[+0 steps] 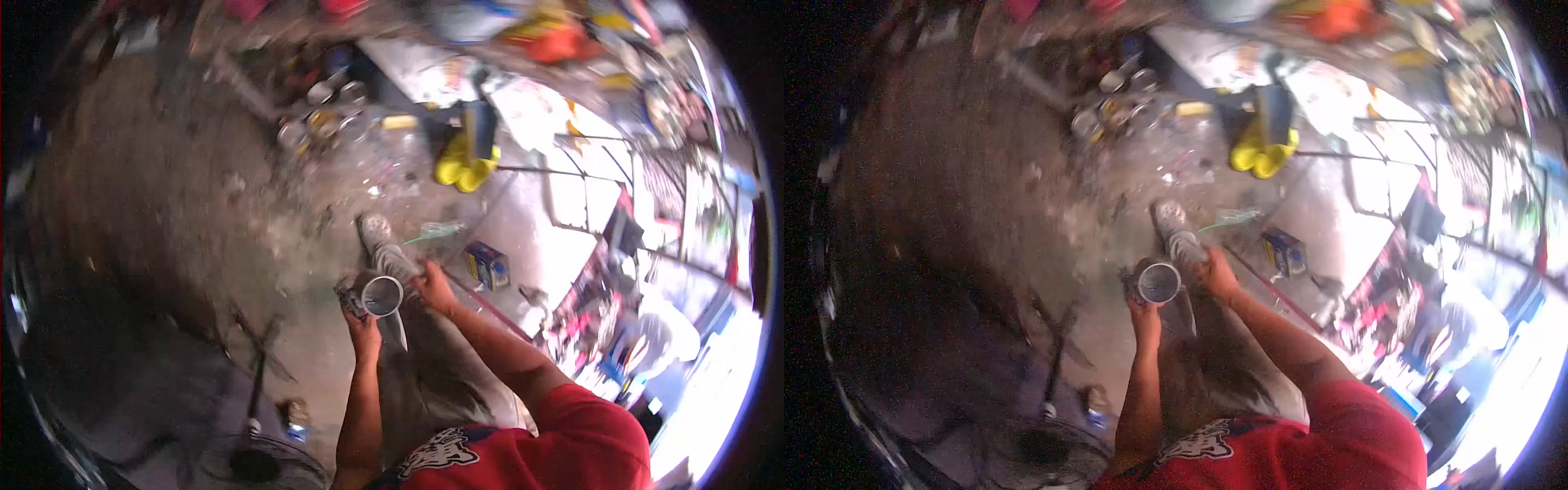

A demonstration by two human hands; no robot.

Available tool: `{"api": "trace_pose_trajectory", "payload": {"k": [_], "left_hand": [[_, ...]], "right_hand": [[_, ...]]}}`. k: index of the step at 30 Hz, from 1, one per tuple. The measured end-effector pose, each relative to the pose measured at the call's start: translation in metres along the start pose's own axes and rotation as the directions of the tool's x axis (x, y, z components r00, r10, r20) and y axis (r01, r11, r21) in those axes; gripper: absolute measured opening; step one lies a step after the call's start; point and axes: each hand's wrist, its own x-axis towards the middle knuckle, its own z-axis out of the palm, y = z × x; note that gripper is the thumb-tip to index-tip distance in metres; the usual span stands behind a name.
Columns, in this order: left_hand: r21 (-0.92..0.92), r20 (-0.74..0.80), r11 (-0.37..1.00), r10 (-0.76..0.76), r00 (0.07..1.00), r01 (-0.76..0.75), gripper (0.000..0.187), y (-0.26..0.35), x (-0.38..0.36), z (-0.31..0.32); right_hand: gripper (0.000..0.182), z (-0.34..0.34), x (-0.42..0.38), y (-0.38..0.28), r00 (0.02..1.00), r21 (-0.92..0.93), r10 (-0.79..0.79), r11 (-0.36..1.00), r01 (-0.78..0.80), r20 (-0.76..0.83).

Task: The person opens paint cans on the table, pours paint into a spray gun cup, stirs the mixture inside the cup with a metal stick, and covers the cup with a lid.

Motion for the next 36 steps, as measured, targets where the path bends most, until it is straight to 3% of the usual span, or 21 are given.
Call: {"api": "trace_pose_trajectory", "payload": {"k": [1, 3, 4, 5, 7, 12, 13, 15, 16, 19, 21, 22, 23, 25, 27, 31, 34, 36], "left_hand": [[0.094, 0.021, 0.995, -0.015, 1.000, 0.012, 0.083, 0.023, -0.019, -0.002], [-0.080, 0.099, 0.997, 0.013, 0.995, -0.005, 0.090, 0.049, -0.040, -0.003], [-0.040, 0.116, 0.998, 0.061, 0.991, -0.057, 0.090, 0.048, -0.046, -0.006], [-0.008, 0.134, 0.993, 0.115, 0.984, -0.115, 0.090, 0.050, -0.054, -0.010], [-0.029, 0.181, 0.998, 0.062, 0.981, -0.057, 0.092, 0.083, -0.090, -0.009], [0.086, 0.309, 0.996, -0.039, 0.950, 0.013, 0.089, 0.111, -0.128, -0.009], [0.092, 0.324, 0.995, -0.054, 0.944, 0.025, 0.087, 0.110, -0.132, -0.006], [0.102, 0.341, 0.994, -0.065, 0.938, 0.032, 0.082, 0.102, -0.144, -0.005], [0.097, 0.348, 0.995, -0.055, 0.936, 0.022, 0.077, 0.098, -0.149, -0.002], [0.025, 0.381, 0.999, -0.047, 0.923, 0.040, 0.060, 0.077, -0.166, 0.008], [-0.019, 0.388, 0.997, -0.062, 0.919, 0.075, 0.046, 0.065, -0.182, 0.024], [-0.026, 0.378, 0.995, -0.081, 0.922, 0.098, 0.039, 0.061, -0.197, 0.031], [-0.032, 0.361, 0.992, -0.101, 0.927, 0.120, 0.033, 0.060, -0.216, 0.040], [-0.039, 0.322, 0.992, -0.104, 0.941, 0.123, 0.024, 0.061, -0.267, 0.066], [-0.043, 0.293, 0.990, -0.115, 0.949, 0.133, 0.018, 0.057, -0.312, 0.081], [-0.040, 0.288, 0.995, -0.075, 0.955, 0.090, 0.014, 0.038, -0.371, 0.106], [-0.025, 0.259, 0.999, -0.038, 0.965, 0.046, 0.014, 0.018, -0.409, 0.115], [-0.026, 0.263, 0.997, -0.066, 0.963, 0.075, 0.012, 0.005, -0.416, 0.117]], "right_hand": [[0.053, -0.026, -0.049, -0.031, 0.992, 0.069, 0.093, 0.993, -0.099, 0.087], [0.048, -0.077, -0.127, -0.076, 0.990, 0.055, 0.046, 0.997, -0.053, 0.133], [0.046, -0.098, -0.158, -0.090, 0.988, 0.051, 0.018, 0.998, -0.026, 0.153], [0.046, -0.119, -0.184, -0.097, 0.995, 0.047, -0.012, 0.999, 0.008, 0.101], [0.046, -0.157, -0.236, -0.096, 0.997, 0.011, -0.077, 0.997, 0.077, 0.024], [0.040, -0.236, -0.314, -0.018, 0.909, 0.103, -0.040, 0.991, 0.091, -0.415], [0.036, -0.261, -0.330, -0.017, 0.884, 0.309, 0.190, 0.950, -0.055, -0.427], [0.036, -0.290, -0.352, 0.033, 0.795, 0.313, 0.211, 0.949, -0.028, -0.569], [0.037, -0.306, -0.362, 0.063, 0.759, 0.401, 0.272, 0.916, -0.015, -0.592], [0.038, -0.376, -0.400, 0.113, 0.645, 0.698, 0.470, 0.702, 0.140, -0.603], [0.040, -0.421, -0.411, 0.164, 0.652, 0.858, 0.578, 0.449, 0.248, -0.491], [0.046, -0.440, -0.403, 0.190, 0.557, 0.805, 0.581, 0.448, 0.390, -0.593], [0.054, -0.462, -0.389, 0.226, 0.597, 0.842, 0.608, 0.264, 0.471, -0.524], [0.064, -0.515, -0.376, 0.247, 0.509, 0.805, 0.697, 0.167, 0.570, -0.505], [0.071, -0.551, -0.338, 0.312, 0.522, 0.744, 0.743, -0.050, 0.666, -0.418], [0.073, -0.600, -0.302, 0.372, 0.619, 0.701, 0.729, -0.277, 0.657, -0.292], [0.055, -0.611, -0.290, 0.394, 0.657, 0.658, 0.711, -0.372, 0.654, -0.251], [0.037, -0.615, -0.290, 0.407, 0.675, 0.675, 0.684, -0.361, 0.644, -0.278]]}}
